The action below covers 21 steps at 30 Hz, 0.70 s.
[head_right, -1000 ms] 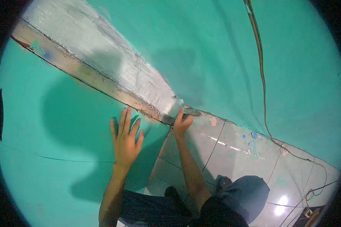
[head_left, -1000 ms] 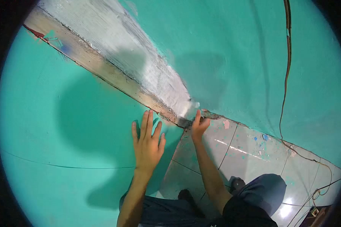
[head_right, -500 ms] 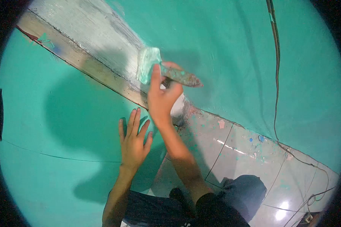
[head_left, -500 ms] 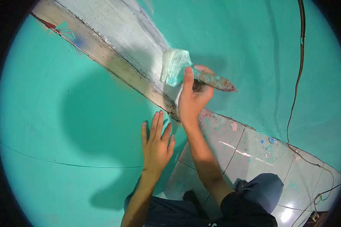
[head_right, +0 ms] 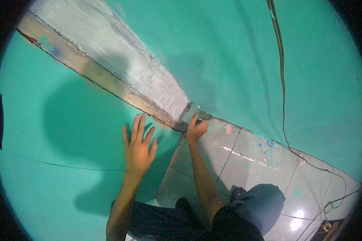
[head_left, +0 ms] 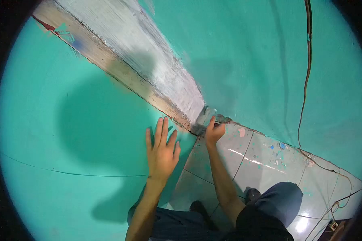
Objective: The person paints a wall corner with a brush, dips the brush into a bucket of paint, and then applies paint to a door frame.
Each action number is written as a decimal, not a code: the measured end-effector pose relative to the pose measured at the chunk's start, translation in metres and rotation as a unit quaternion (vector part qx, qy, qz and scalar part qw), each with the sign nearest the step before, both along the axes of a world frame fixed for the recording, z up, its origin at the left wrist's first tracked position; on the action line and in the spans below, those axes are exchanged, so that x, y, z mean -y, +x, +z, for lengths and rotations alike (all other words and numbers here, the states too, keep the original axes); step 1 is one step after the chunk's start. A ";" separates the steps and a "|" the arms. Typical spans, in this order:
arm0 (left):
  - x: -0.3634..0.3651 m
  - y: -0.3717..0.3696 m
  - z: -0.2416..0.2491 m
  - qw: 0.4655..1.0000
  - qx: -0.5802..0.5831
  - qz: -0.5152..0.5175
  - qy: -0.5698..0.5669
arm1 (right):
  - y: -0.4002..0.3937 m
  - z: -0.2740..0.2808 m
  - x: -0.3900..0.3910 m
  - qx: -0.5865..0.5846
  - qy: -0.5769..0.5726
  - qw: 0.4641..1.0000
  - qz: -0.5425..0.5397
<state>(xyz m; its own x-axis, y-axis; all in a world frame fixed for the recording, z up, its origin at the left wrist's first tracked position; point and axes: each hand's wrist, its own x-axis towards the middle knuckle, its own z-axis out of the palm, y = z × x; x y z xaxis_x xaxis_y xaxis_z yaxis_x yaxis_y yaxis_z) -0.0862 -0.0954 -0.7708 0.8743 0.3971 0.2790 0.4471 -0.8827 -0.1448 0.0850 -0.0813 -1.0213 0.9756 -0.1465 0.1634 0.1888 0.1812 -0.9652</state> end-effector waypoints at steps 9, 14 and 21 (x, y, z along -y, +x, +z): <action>-0.001 -0.001 -0.001 1.000 0.005 0.008 -0.006 | 0.015 0.113 0.008 -0.036 0.205 0.971 0.119; 0.000 0.001 -0.001 1.000 0.013 0.003 -0.003 | 0.004 -0.002 0.026 -0.041 0.091 0.994 0.039; 0.001 0.001 0.000 1.000 0.004 0.007 0.001 | -0.028 -0.059 0.021 -0.015 -0.126 0.990 0.056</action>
